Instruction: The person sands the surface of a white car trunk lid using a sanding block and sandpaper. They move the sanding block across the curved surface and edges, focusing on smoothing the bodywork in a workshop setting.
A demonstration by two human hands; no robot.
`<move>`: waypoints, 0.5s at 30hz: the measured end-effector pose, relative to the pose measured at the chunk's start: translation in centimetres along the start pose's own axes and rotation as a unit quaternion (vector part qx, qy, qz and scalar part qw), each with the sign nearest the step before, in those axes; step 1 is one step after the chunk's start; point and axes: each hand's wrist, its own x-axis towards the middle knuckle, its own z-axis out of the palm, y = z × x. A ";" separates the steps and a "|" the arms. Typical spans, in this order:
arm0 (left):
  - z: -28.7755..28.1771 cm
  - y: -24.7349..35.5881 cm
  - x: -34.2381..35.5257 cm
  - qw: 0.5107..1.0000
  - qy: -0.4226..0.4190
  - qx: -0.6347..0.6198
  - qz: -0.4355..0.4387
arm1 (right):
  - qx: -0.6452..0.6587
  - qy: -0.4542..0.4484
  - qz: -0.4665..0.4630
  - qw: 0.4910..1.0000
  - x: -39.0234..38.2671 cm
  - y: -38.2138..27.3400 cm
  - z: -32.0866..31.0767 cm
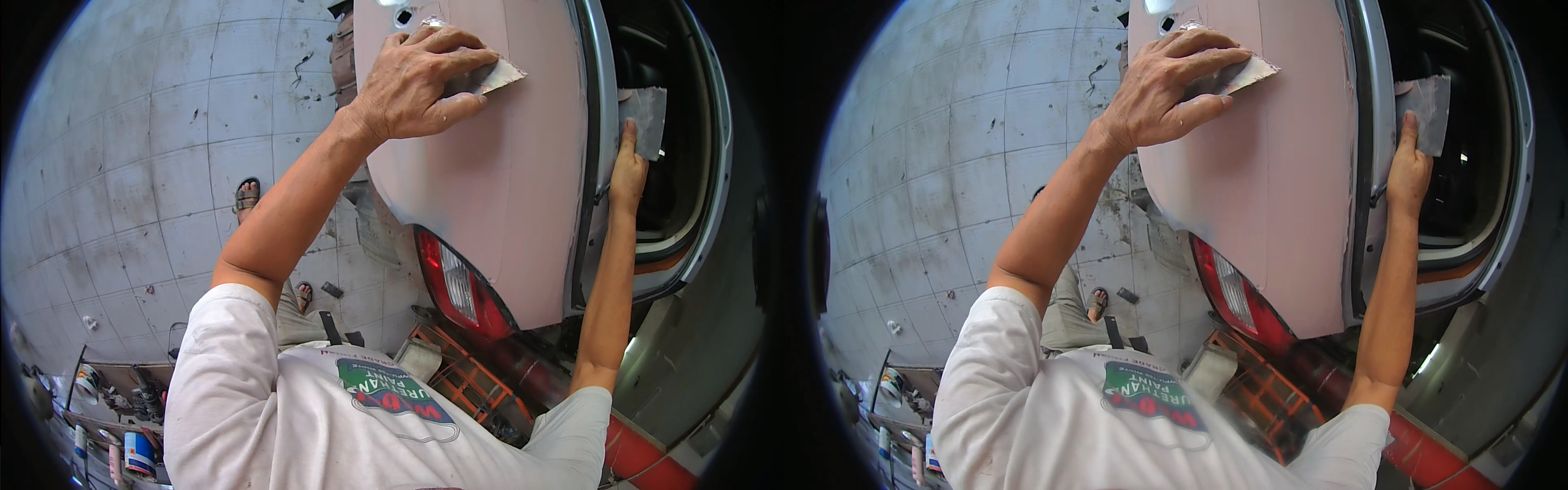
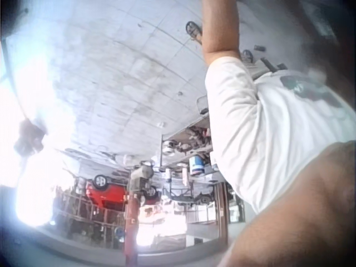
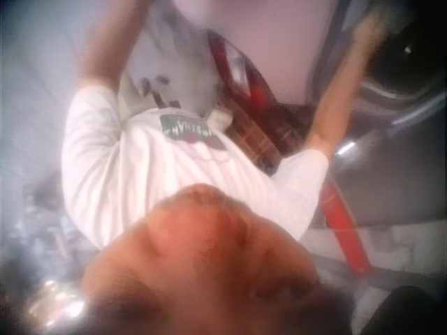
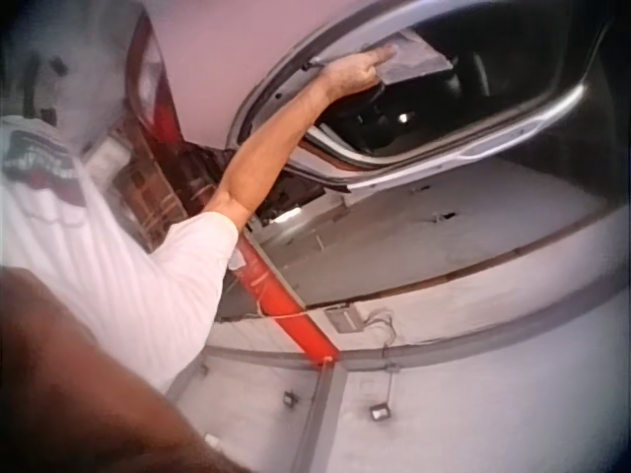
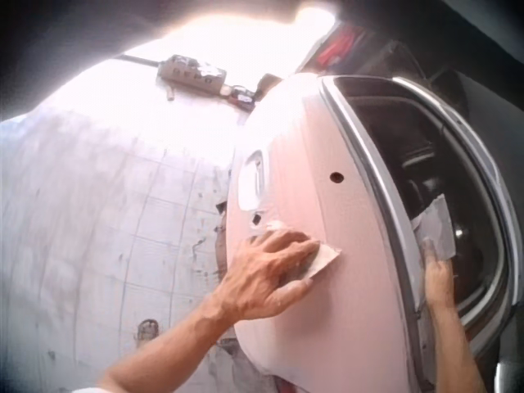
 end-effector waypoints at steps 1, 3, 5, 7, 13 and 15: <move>0.0 1.3 -1.4 1.000 -0.007 -0.010 -0.005 | 0.003 -0.004 -0.009 1.000 0.1 0.1 0.0; 0.3 3.7 -4.0 1.000 -0.012 -0.011 -0.006 | 0.002 -0.002 -0.026 1.000 0.6 0.3 0.1; 0.7 6.1 -6.4 1.000 -0.016 -0.009 -0.011 | -0.006 0.002 -0.039 0.999 1.2 0.7 0.4; 1.1 8.6 -8.9 1.000 -0.018 -0.009 -0.024 | -0.016 0.020 -0.074 0.997 1.8 0.8 0.8; 1.8 15.5 -14.9 0.997 -0.058 -0.003 -0.041 | -0.066 0.047 -0.114 0.990 3.2 1.8 0.5; 2.1 17.7 -16.5 0.997 -0.067 0.006 -0.048 | -0.063 0.060 -0.124 0.988 3.7 1.6 0.8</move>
